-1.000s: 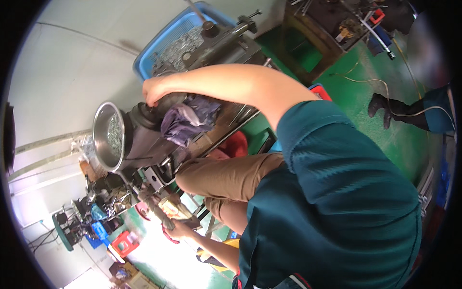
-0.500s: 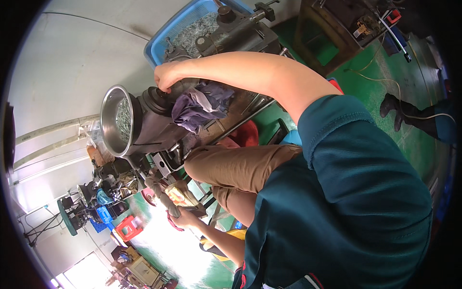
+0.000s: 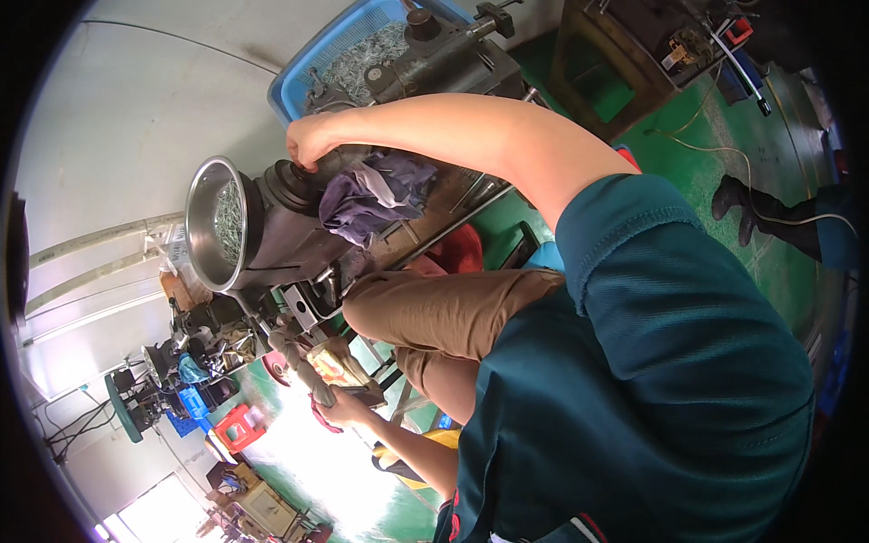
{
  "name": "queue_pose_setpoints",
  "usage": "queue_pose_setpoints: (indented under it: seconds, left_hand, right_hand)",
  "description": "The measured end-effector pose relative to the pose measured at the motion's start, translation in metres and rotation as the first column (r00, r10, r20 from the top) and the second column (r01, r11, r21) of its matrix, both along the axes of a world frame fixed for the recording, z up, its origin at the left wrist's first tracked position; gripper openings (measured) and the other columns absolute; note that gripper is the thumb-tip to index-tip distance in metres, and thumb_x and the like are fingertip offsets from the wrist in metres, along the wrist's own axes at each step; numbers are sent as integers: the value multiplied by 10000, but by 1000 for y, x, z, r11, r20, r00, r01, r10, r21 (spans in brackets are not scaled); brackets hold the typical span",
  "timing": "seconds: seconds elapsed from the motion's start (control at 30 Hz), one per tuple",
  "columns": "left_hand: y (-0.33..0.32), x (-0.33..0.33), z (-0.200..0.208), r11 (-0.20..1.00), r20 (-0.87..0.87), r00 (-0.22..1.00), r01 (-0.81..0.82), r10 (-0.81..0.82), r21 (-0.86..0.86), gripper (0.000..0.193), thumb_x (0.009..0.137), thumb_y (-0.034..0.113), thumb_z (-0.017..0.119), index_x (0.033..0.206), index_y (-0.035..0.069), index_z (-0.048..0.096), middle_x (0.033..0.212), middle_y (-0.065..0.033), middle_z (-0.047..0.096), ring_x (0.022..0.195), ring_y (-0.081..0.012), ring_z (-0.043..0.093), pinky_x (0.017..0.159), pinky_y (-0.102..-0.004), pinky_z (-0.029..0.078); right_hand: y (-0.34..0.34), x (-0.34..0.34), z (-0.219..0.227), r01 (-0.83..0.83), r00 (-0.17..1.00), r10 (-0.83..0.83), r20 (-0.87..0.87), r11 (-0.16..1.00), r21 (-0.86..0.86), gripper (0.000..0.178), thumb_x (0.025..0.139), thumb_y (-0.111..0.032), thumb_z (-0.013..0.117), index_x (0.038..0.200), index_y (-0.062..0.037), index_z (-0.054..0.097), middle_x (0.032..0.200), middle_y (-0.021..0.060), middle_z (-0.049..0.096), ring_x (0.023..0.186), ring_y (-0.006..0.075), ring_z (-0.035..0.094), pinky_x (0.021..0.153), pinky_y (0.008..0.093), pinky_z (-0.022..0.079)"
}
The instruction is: The person operates a machine, holding a wrapped lever with one hand while picking metal pins from a bowl and feeding them into the machine spindle by hand.
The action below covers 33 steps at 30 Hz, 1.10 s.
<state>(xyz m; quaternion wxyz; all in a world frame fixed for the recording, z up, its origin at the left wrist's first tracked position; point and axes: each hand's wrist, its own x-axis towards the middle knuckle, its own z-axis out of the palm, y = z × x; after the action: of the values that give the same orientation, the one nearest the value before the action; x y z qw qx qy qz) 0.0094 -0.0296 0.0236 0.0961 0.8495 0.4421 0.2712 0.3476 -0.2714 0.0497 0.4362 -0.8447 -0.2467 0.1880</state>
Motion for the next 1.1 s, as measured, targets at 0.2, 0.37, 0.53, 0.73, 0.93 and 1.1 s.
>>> queue_pose_setpoints:
  seconds: [0.2, 0.37, 0.53, 0.73, 0.93, 1.1]
  left_hand:
    - [0, 0, -3, 993, 34, 999, 3, -7, 119, 314, 609, 207, 542, 829, -14, 582, 723, -148, 580, 644, -302, 537, 593, -397, 405]
    - [1, 0, -1, 998, 16, 1000, 21, -22, 59, 390, 620, 299, 563, 828, -32, 555, 710, -184, 567, 640, -347, 535, 579, -428, 396]
    - [2, 1, -3, 994, 18, 999, 33, -35, 105, 345, 620, 287, 563, 769, -23, 552, 661, -170, 561, 588, -331, 533, 532, -418, 391]
    - [12, -3, -10, 992, 34, 999, 31, -36, 124, 329, 624, 289, 563, 771, -7, 560, 652, -162, 561, 583, -329, 532, 522, -414, 393]
    - [42, 6, -22, 980, 26, 996, 82, -88, 179, 234, 625, 219, 581, 744, 18, 565, 647, -147, 559, 572, -329, 527, 523, -413, 393]
    - [95, -11, -10, 995, -114, 992, -41, 52, 91, 281, 621, 248, 580, 774, 12, 576, 700, -155, 571, 594, -314, 537, 539, -408, 399]
  right_hand:
    - [2, -1, -1, 15, 999, -14, 50, 1000, -16, 235, 528, -96, 612, 760, -65, 598, 755, 48, 598, 733, 197, 561, 618, 303, 425]
    - [2, -1, -1, 41, 999, -42, 26, 999, 18, 251, 482, -77, 605, 733, -61, 598, 732, 54, 601, 717, 199, 569, 588, 317, 428]
    - [3, -7, 1, 37, 988, -37, 153, 999, 4, 213, 505, -71, 576, 718, -79, 587, 717, 46, 597, 709, 217, 566, 588, 331, 425]
    - [4, -12, 7, 18, 977, -13, 214, 1000, -22, 154, 550, -63, 549, 702, -81, 559, 698, 43, 581, 707, 226, 558, 586, 330, 416]
    - [-11, -15, 6, 62, 973, -53, 225, 998, -32, 132, 565, -75, 563, 695, -69, 538, 682, 40, 569, 694, 219, 555, 577, 323, 406]
    - [8, -14, 3, 3, 975, -2, 222, 1000, -2, 141, 568, -84, 585, 702, -65, 547, 689, 44, 578, 694, 217, 561, 584, 319, 413]
